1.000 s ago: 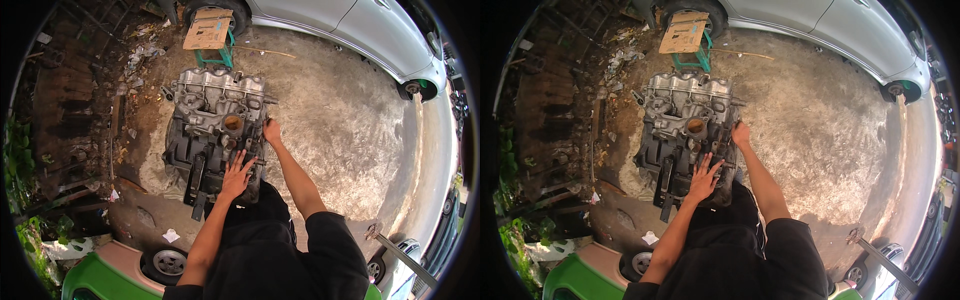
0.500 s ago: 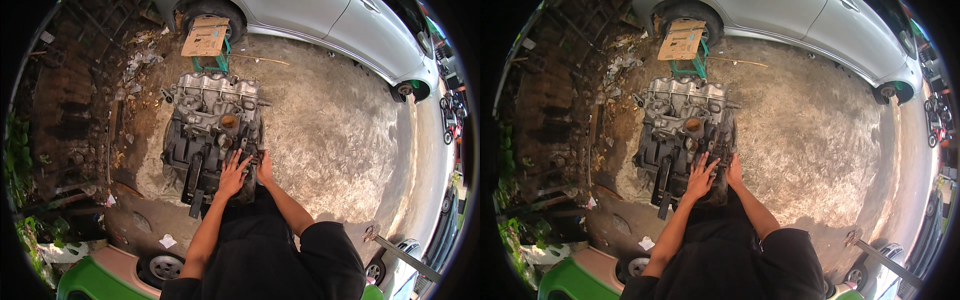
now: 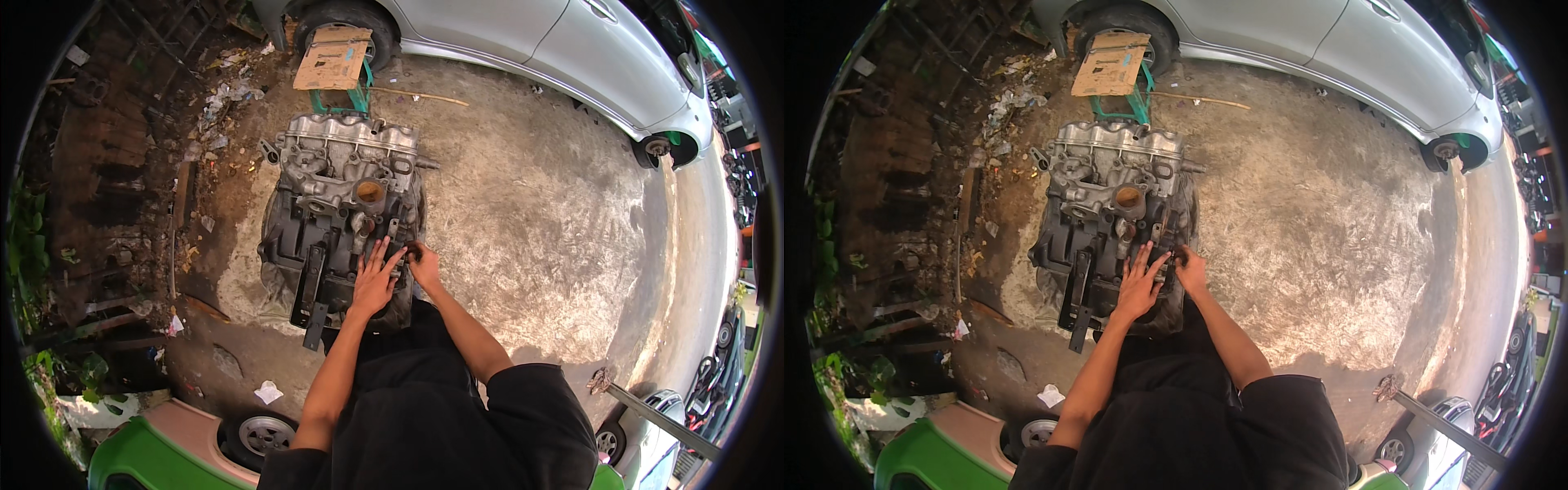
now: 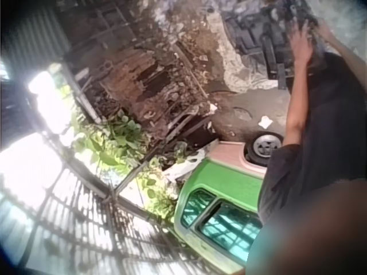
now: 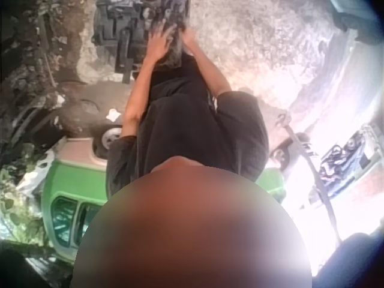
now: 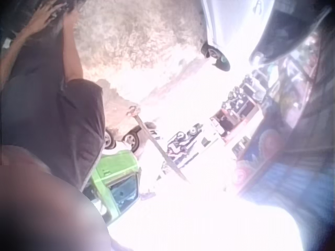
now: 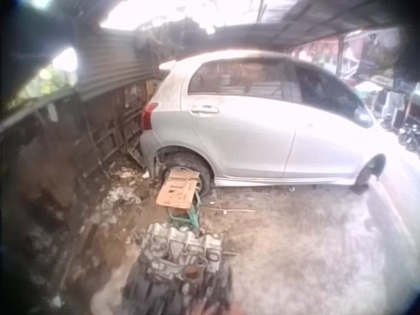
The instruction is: The person uses a wrench to tighten bolts on a car engine block placed on a stand. The person holds the engine with one hand while turning the wrench with the other, repeatedly adjusting grip and position to access different bolts.
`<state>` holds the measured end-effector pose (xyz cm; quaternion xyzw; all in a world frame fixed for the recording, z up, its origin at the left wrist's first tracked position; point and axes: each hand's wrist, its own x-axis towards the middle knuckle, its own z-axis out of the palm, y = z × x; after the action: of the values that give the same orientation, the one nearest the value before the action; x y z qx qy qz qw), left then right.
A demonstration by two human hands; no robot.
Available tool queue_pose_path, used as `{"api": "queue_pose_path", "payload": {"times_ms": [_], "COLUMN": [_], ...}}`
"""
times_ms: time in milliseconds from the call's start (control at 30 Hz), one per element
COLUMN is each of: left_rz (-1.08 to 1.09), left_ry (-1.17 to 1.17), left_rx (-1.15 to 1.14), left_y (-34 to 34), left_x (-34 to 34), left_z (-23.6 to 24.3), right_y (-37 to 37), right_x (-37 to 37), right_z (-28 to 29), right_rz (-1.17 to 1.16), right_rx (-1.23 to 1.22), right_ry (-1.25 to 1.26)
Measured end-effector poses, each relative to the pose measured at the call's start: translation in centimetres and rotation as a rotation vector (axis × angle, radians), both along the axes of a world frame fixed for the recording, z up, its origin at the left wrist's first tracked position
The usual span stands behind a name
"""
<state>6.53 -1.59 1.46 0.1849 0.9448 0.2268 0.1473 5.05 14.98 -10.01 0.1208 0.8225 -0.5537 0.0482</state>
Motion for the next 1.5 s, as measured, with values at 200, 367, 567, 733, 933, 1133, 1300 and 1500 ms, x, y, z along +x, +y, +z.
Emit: {"api": "queue_pose_path", "payload": {"times_ms": [200,367,567,733,933,1133,1300,1500], "left_rz": [-0.005,-0.008,-0.004,-0.006,-0.013,-0.02,-0.016,-0.016], "left_ry": [0.016,0.01,-0.009,-0.026,-0.032,-0.05,-0.061,-0.064], "left_rx": [-0.011,-0.023,-0.034,-0.039,-0.054,-0.082,-0.059,-0.051], "left_y": [-0.1,-0.1,0.0,0.0,0.0,0.0,0.0,-0.1], "left_x": [-0.1,-0.1,0.0,-0.1,-0.1,-0.3,-0.4,-0.4], "left_z": [-0.1,-0.1,0.2,0.3,0.3,0.4,0.4,0.5], "right_y": [0.1,0.3,1.2,2.4,4.5,5.4,5.9,5.2], "right_x": [-0.1,0.2,-0.4,-2.5,-5.5,-8.4,-10.2,-12.4], "right_z": [0.1,-0.1,-1.2,-0.3,1.0,-2.8,-4.7,-7.5], "right_rz": [0.062,0.002,-0.082,-0.193,-0.334,-0.476,-0.322,-0.222], "right_rx": [-0.012,-0.131,-0.158,-0.347,-0.643,-0.74,-0.583,-0.237], "right_ry": [-0.011,-0.008,0.108,0.124,0.052,-0.177,-0.365,-0.448]}}
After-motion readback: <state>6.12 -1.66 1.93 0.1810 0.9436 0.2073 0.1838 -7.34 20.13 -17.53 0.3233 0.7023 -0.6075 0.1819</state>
